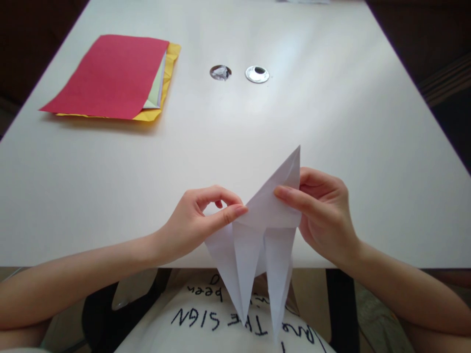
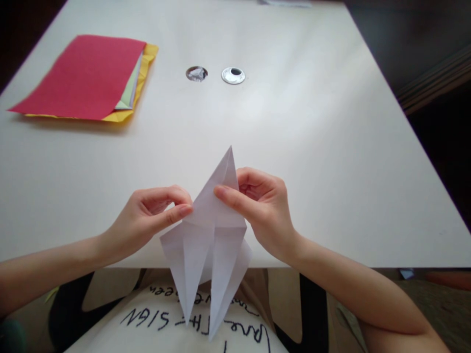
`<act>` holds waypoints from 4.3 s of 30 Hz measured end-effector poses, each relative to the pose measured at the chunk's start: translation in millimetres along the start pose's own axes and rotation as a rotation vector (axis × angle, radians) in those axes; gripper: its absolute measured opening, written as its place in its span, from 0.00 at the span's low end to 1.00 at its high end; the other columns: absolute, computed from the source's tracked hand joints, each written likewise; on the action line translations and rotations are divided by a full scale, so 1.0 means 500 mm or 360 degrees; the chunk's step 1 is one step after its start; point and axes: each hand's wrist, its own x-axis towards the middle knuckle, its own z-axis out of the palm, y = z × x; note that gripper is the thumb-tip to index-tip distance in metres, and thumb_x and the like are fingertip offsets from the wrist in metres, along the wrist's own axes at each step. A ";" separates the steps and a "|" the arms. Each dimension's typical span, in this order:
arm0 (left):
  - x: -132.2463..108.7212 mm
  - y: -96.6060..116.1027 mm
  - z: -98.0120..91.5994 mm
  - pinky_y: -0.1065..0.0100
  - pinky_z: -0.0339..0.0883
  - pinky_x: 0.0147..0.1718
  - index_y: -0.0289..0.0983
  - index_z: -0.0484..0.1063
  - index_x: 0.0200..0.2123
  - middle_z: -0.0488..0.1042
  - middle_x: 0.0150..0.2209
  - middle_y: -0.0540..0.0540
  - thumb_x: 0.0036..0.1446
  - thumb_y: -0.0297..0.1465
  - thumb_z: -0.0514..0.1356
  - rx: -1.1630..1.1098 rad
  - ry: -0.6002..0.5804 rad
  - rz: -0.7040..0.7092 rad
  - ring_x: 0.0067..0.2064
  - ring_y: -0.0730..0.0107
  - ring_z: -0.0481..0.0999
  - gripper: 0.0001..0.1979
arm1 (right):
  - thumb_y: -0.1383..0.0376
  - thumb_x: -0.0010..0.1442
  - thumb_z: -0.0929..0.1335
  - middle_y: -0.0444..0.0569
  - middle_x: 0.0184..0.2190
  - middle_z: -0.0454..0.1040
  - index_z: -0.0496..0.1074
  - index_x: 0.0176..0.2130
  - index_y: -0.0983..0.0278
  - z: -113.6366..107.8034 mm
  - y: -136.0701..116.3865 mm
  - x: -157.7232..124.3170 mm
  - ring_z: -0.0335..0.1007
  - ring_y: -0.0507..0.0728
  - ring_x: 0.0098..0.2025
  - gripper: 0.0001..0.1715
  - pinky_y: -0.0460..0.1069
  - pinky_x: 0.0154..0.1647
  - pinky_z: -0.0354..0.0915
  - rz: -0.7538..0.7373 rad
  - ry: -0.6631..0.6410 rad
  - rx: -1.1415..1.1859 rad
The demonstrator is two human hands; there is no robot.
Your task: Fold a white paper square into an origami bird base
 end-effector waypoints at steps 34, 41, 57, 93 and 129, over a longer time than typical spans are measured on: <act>0.063 -0.059 -0.023 0.70 0.65 0.39 0.36 0.72 0.33 0.73 0.34 0.47 0.54 0.25 0.60 0.0957 0.0153 0.0827 0.38 0.71 0.71 0.02 | 0.69 0.54 0.69 0.45 0.27 0.72 0.72 0.28 0.61 -0.010 0.039 0.035 0.67 0.53 0.31 0.04 0.50 0.31 0.65 -0.0887 -0.0054 -0.0913; 0.062 -0.075 -0.022 0.72 0.65 0.33 0.36 0.72 0.32 0.73 0.32 0.47 0.56 0.24 0.57 0.1092 0.0035 0.0754 0.33 0.73 0.71 0.05 | 0.68 0.56 0.66 0.46 0.27 0.71 0.70 0.29 0.63 -0.013 0.053 0.044 0.66 0.51 0.29 0.04 0.47 0.30 0.64 -0.0891 -0.0354 -0.1044; 0.080 -0.072 -0.013 0.70 0.59 0.31 0.35 0.66 0.25 0.69 0.28 0.48 0.58 0.30 0.55 0.1364 0.0017 0.0625 0.32 0.69 0.65 0.09 | 0.69 0.50 0.68 0.41 0.21 0.67 0.68 0.29 0.65 -0.041 0.030 0.070 0.61 0.49 0.24 0.02 0.44 0.25 0.56 -0.0163 -0.0549 -0.1580; 0.060 -0.071 -0.008 0.66 0.70 0.42 0.27 0.63 0.48 0.73 0.41 0.42 0.61 0.21 0.50 0.1960 -0.0192 0.1411 0.45 0.65 0.70 0.12 | 0.61 0.49 0.70 0.40 0.23 0.70 0.68 0.38 0.64 -0.060 0.024 0.099 0.66 0.51 0.26 0.16 0.46 0.28 0.60 0.0268 -0.0363 -0.1321; 0.045 -0.082 -0.008 0.63 0.70 0.48 0.28 0.66 0.50 0.72 0.49 0.40 0.61 0.22 0.50 0.1934 -0.0110 0.1382 0.52 0.62 0.70 0.14 | 0.71 0.63 0.61 0.56 0.50 0.70 0.69 0.48 0.70 -0.094 0.072 0.036 0.64 0.57 0.55 0.15 0.54 0.54 0.66 -0.1217 -0.0702 -0.1896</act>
